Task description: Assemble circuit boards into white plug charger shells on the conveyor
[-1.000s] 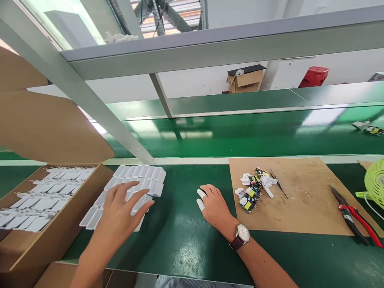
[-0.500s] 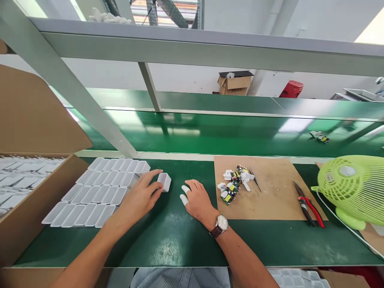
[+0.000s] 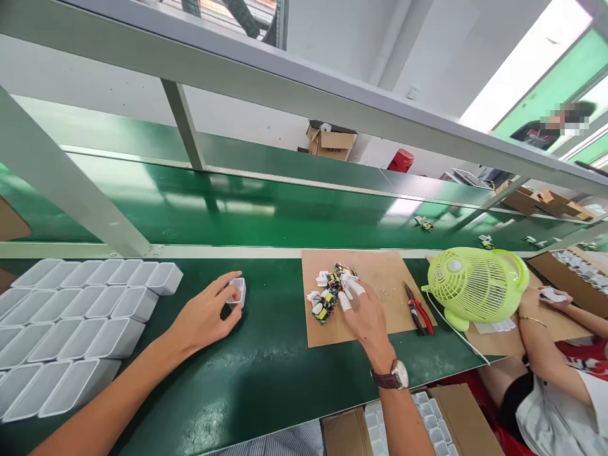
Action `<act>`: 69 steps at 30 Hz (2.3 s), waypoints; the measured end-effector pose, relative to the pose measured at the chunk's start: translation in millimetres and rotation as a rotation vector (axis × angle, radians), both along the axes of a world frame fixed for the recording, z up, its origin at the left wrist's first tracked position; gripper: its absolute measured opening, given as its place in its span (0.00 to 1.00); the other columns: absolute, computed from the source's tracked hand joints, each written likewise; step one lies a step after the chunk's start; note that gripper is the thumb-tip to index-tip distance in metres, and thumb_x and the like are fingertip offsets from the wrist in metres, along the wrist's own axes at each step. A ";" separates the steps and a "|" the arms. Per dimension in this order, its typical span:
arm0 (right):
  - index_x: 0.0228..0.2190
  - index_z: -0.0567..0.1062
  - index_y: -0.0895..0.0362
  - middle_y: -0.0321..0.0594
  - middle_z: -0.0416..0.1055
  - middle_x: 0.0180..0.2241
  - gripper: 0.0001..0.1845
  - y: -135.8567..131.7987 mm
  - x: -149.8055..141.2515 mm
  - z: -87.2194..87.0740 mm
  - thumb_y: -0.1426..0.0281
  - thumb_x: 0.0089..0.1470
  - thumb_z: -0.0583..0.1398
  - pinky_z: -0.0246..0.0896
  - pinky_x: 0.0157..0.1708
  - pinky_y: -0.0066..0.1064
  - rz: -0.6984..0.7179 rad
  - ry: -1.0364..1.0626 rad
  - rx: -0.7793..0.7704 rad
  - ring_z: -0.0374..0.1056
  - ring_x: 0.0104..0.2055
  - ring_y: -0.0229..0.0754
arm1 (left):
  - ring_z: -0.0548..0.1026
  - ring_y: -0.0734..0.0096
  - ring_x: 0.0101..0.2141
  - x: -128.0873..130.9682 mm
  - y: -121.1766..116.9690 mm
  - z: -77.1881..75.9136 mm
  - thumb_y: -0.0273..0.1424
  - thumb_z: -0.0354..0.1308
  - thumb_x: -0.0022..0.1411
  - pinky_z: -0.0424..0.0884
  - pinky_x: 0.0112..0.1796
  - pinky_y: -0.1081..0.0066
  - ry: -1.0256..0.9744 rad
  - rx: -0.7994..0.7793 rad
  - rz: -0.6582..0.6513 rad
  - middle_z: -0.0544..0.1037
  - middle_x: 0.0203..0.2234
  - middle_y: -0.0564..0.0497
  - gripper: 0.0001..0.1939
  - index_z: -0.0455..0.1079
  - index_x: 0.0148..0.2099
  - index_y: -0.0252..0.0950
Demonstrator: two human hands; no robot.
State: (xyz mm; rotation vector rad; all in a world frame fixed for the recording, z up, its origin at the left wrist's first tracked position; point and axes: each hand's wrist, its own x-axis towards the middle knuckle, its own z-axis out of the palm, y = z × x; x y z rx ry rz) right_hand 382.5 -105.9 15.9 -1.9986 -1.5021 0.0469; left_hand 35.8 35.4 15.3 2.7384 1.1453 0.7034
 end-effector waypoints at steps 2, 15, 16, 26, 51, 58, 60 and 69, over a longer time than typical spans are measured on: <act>0.56 0.72 0.56 0.51 0.72 0.56 0.24 2.4 12.9 -2.0 0.59 0.65 0.53 0.61 0.60 0.51 -0.027 -0.005 -0.001 0.66 0.60 0.55 | 0.78 0.52 0.51 -1.3 1.1 -7.0 0.35 0.52 0.66 0.78 0.47 0.58 -0.046 0.016 -0.001 0.73 0.60 0.40 0.10 0.71 0.45 0.38; 0.30 0.77 0.58 0.48 0.79 0.32 0.13 94.9 32.5 20.6 0.62 0.58 0.60 0.55 0.31 0.30 -0.069 -0.080 -0.550 0.71 0.34 0.45 | 0.72 0.50 0.59 -7.9 -9.8 -24.2 0.37 0.53 0.71 0.72 0.55 0.56 -0.128 -0.004 0.007 0.67 0.63 0.37 0.34 0.45 0.73 0.39; 0.28 0.76 0.58 0.46 0.78 0.30 0.13 98.1 31.5 22.3 0.61 0.57 0.60 0.53 0.30 0.30 -0.067 -0.082 -0.556 0.70 0.32 0.44 | 0.72 0.51 0.59 -8.1 -10.1 -24.4 0.37 0.53 0.71 0.72 0.55 0.56 -0.129 -0.006 0.003 0.67 0.63 0.38 0.34 0.45 0.73 0.39; 0.44 0.75 0.62 0.53 0.72 0.46 0.19 86.3 14.0 52.9 0.70 0.49 0.60 0.66 0.39 0.35 -0.117 -0.112 -0.343 0.70 0.42 0.48 | 0.72 0.49 0.57 -9.9 -13.9 -30.9 0.35 0.52 0.72 0.73 0.52 0.53 -0.162 -0.073 -0.037 0.67 0.63 0.38 0.33 0.45 0.73 0.39; 0.60 0.67 0.55 0.50 0.73 0.52 0.31 87.4 -114.6 -33.9 0.76 0.55 0.61 0.70 0.54 0.52 0.691 0.054 -0.044 0.69 0.55 0.54 | 0.72 0.51 0.57 -19.5 -8.6 -18.6 0.31 0.58 0.63 0.73 0.56 0.52 -0.306 -0.402 0.142 0.64 0.62 0.38 0.39 0.47 0.72 0.39; 0.65 0.59 0.50 0.49 0.69 0.55 0.35 74.0 -128.8 -9.2 0.77 0.58 0.59 0.72 0.53 0.50 0.683 0.139 0.219 0.68 0.56 0.52 | 0.72 0.53 0.58 -22.6 -6.6 -31.2 0.33 0.62 0.64 0.70 0.59 0.50 -0.370 -0.460 0.075 0.69 0.60 0.41 0.42 0.45 0.73 0.42; 0.65 0.59 0.48 0.48 0.70 0.55 0.36 71.1 -132.1 -5.1 0.76 0.59 0.60 0.71 0.54 0.50 0.686 0.144 0.288 0.68 0.56 0.52 | 0.73 0.55 0.56 -21.6 -7.0 -32.4 0.31 0.62 0.64 0.71 0.59 0.52 -0.407 -0.440 0.030 0.70 0.60 0.42 0.42 0.45 0.73 0.44; 0.67 0.56 0.49 0.48 0.72 0.54 0.39 65.6 -143.9 -6.3 0.79 0.59 0.60 0.71 0.53 0.49 0.711 0.087 0.336 0.69 0.54 0.52 | 0.64 0.54 0.62 -16.7 -7.9 -25.3 0.23 0.58 0.64 0.65 0.62 0.45 -0.387 -0.293 -0.102 0.69 0.63 0.44 0.43 0.43 0.74 0.45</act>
